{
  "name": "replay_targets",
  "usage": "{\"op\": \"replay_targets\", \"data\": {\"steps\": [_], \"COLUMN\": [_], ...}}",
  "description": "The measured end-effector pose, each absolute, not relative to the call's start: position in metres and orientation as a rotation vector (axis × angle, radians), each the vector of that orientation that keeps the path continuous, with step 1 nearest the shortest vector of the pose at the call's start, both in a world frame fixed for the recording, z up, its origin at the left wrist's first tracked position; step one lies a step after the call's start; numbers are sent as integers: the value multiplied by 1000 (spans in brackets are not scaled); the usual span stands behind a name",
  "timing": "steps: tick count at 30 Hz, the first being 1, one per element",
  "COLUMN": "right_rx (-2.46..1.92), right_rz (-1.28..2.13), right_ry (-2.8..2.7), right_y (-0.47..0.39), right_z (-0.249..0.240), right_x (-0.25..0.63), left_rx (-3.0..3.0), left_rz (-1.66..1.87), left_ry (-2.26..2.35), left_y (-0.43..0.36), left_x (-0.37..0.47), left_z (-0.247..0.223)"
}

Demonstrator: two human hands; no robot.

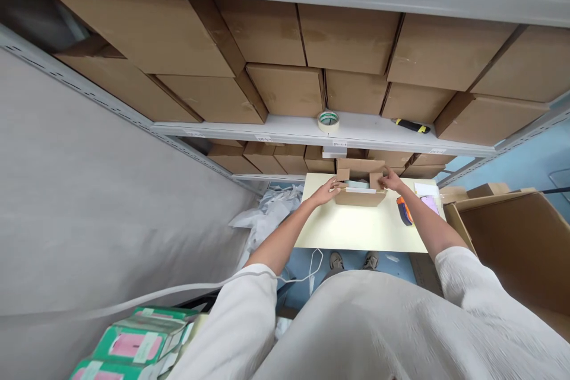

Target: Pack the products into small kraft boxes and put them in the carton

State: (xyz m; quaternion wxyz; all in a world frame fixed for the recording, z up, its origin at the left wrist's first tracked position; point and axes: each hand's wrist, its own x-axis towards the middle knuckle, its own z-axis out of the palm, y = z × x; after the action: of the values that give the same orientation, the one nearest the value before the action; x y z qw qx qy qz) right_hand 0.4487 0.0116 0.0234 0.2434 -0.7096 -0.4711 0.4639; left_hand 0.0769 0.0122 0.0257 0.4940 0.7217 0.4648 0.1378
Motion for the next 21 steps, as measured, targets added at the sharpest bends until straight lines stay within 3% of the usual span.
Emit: {"op": "replay_targets", "data": {"steps": [5,11,21], "right_rx": [-1918,-1935,-1843], "right_rz": [1284,1181,1301], "right_ry": [-1198,-1170,-1086], "right_y": [12,8,-8], "right_z": [28,33,26], "right_x": [452,453,443], "left_rx": [1694,1671,1818], "left_rz": [440,331,340], "left_ry": [1433,1708,1597], "left_y": [18,23,14], "left_x": [100,126,121], "left_z": [24,18,16]}}
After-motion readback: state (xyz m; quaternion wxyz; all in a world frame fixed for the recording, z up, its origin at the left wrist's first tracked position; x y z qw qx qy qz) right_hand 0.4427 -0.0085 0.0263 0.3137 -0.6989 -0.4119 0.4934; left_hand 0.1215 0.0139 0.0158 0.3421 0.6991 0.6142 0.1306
